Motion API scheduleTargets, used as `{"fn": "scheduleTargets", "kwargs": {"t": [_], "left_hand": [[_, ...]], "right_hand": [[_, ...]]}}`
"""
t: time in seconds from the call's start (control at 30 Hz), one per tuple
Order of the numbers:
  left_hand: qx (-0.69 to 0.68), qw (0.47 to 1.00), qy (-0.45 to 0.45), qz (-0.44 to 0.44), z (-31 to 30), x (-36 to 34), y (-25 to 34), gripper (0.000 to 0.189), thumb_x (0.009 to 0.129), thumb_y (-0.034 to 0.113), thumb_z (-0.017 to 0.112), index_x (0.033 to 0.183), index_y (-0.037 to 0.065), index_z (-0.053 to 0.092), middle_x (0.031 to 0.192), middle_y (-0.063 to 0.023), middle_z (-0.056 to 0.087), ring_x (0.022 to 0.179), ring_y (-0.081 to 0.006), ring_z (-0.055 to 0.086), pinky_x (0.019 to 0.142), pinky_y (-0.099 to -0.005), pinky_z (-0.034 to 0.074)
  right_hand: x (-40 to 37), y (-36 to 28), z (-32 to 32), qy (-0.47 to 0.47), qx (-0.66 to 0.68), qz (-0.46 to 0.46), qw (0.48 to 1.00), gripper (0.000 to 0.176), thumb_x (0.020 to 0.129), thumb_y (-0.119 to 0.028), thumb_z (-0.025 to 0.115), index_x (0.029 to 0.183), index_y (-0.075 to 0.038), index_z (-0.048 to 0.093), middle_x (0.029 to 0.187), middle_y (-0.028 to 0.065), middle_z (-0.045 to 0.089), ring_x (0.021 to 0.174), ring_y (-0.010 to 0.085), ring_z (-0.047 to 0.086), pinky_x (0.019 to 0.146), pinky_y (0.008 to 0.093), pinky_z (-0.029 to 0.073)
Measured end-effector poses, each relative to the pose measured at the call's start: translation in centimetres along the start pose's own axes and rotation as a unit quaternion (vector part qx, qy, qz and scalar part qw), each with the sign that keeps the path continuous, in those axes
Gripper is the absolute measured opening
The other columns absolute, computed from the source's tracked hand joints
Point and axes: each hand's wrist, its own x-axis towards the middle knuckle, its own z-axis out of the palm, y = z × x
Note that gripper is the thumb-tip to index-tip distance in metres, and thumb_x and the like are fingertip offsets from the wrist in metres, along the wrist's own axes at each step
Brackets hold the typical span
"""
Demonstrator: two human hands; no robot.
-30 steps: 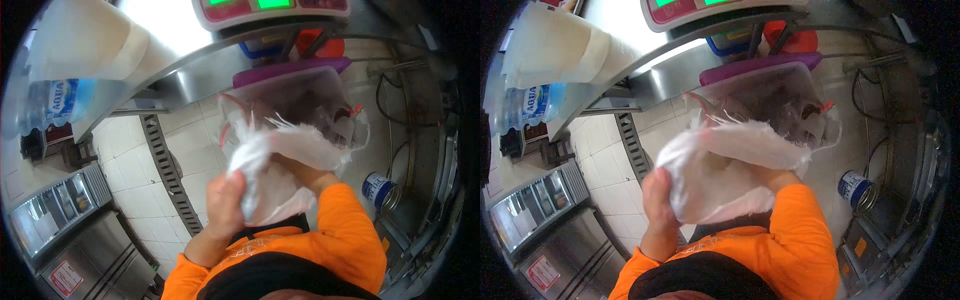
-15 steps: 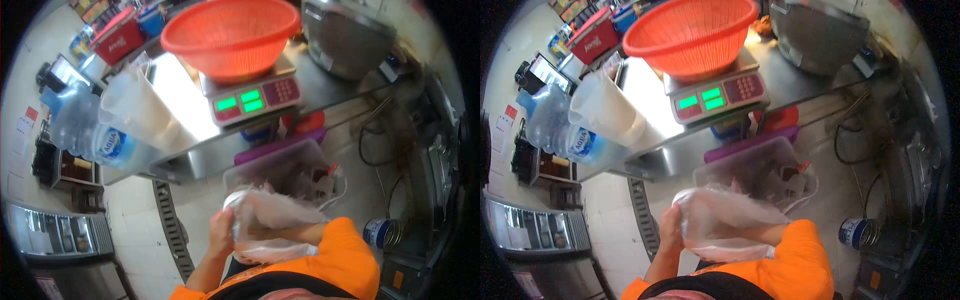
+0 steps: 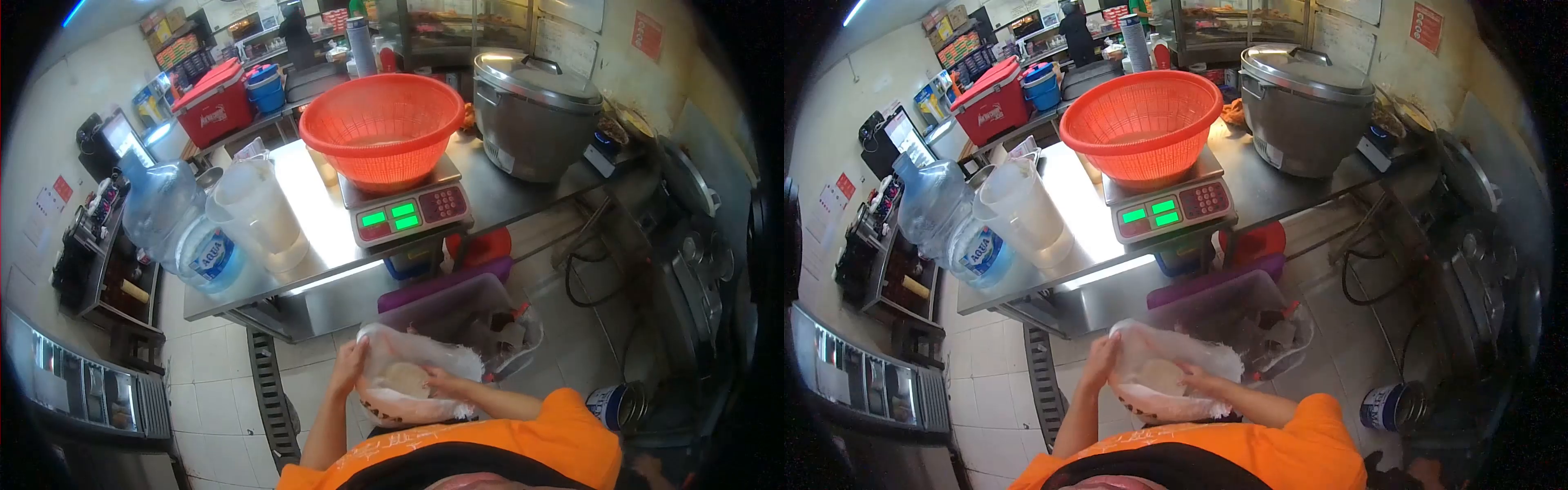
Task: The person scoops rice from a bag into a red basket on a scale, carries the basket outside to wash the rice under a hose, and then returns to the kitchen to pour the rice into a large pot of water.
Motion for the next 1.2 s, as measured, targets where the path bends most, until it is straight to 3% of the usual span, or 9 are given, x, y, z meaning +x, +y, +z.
{"fn": "scheduleTargets", "kwargs": {"t": [0.1,0.23,0.53,0.73,0.93,1.07,1.13,1.17,1.2], "left_hand": [[-0.072,0.997,0.039,0.002,-0.8,0.2,-0.7,0.039,0.089,0.036,0.046,0.092,-0.001,0.060,0.081,-0.0029,0.057,0.071,-0.0101,0.052,0.063,-0.0240,0.044],[-0.276,0.959,0.062,0.006,-1.9,-1.3,0.5,0.038,0.090,0.033,0.044,0.100,-0.002,0.056,0.092,-0.0081,0.060,0.080,-0.0155,0.058,0.072,-0.0287,0.047],[-0.214,0.976,0.042,-0.013,-0.7,-0.8,-0.9,0.039,0.088,0.036,0.047,0.094,-0.001,0.058,0.089,-0.0056,0.060,0.074,-0.0131,0.056,0.066,-0.0261,0.045],[-0.251,0.967,0.038,-0.002,-0.7,-0.5,-2.5,0.039,0.089,0.034,0.047,0.098,-0.002,0.057,0.089,-0.0067,0.060,0.079,-0.0141,0.056,0.069,-0.0268,0.045],[-0.267,0.962,0.058,-0.016,-2.1,-2.4,-2.8,0.038,0.090,0.033,0.045,0.102,-0.002,0.055,0.092,-0.0085,0.060,0.080,-0.0162,0.058,0.071,-0.0293,0.047],[-0.270,0.960,0.072,-0.029,-2.0,-3.5,-3.0,0.039,0.090,0.034,0.045,0.102,-0.002,0.055,0.093,-0.0076,0.059,0.081,-0.0155,0.057,0.072,-0.0284,0.046],[-0.264,0.961,0.080,-0.031,-1.9,-3.7,-3.6,0.040,0.090,0.035,0.045,0.102,-0.002,0.055,0.092,-0.0074,0.059,0.081,-0.0153,0.057,0.071,-0.0283,0.046],[-0.253,0.963,0.083,-0.030,-1.9,-3.8,-3.9,0.040,0.090,0.035,0.045,0.102,-0.002,0.055,0.092,-0.0071,0.059,0.080,-0.0151,0.057,0.071,-0.0281,0.046],[-0.256,0.962,0.090,-0.035,-1.8,-4.0,-3.9,0.040,0.090,0.035,0.045,0.102,-0.002,0.055,0.092,-0.0071,0.059,0.080,-0.0151,0.057,0.071,-0.0281,0.046]], "right_hand": [[-2.8,-2.0,0.6,0.008,0.211,-0.055,0.976,0.062,0.077,-0.020,0.059,0.131,-0.010,0.030,0.124,0.0054,0.042,0.113,0.0196,0.042,0.089,0.0361,0.042],[-7.5,-5.8,1.6,0.083,0.209,-0.049,0.973,0.070,0.074,-0.024,0.063,0.132,-0.013,0.027,0.127,0.0076,0.037,0.117,0.0230,0.038,0.094,0.0438,0.038],[-11.8,-12.7,2.2,0.133,0.301,-0.050,0.943,0.068,0.069,-0.034,0.060,0.128,-0.016,0.032,0.128,0.0079,0.037,0.117,0.0259,0.038,0.094,0.0455,0.037],[-13.2,-24.7,1.6,0.133,0.304,-0.259,0.907,0.075,0.071,-0.055,0.054,0.132,-0.019,0.029,0.130,0.0063,0.036,0.116,0.0265,0.040,0.086,0.0448,0.044],[-11.4,-38.2,-5.1,0.314,0.203,-0.381,0.846,0.081,0.069,-0.062,0.055,0.131,-0.018,0.029,0.128,0.0095,0.035,0.113,0.0280,0.040,0.083,0.0411,0.044],[-7.8,-47.7,-8.4,0.463,0.059,-0.447,0.763,0.084,0.062,-0.055,0.066,0.128,-0.016,0.033,0.121,0.0119,0.039,0.106,0.0279,0.044,0.080,0.0408,0.045],[-5.8,-50.8,-7.8,0.613,-0.052,-0.436,0.657,0.083,0.057,-0.049,0.073,0.123,-0.013,0.039,0.114,0.0133,0.045,0.103,0.0297,0.046,0.080,0.0406,0.044],[-4.5,-52.4,-8.9,0.609,-0.053,-0.432,0.663,0.083,0.057,-0.049,0.073,0.123,-0.013,0.039,0.114,0.0133,0.045,0.103,0.0297,0.046,0.080,0.0406,0.044],[-2.9,-53.7,-10.7,0.680,-0.192,-0.423,0.567,0.086,0.055,-0.046,0.075,0.124,-0.012,0.038,0.115,0.0147,0.044,0.104,0.0309,0.045,0.083,0.0413,0.042]]}}
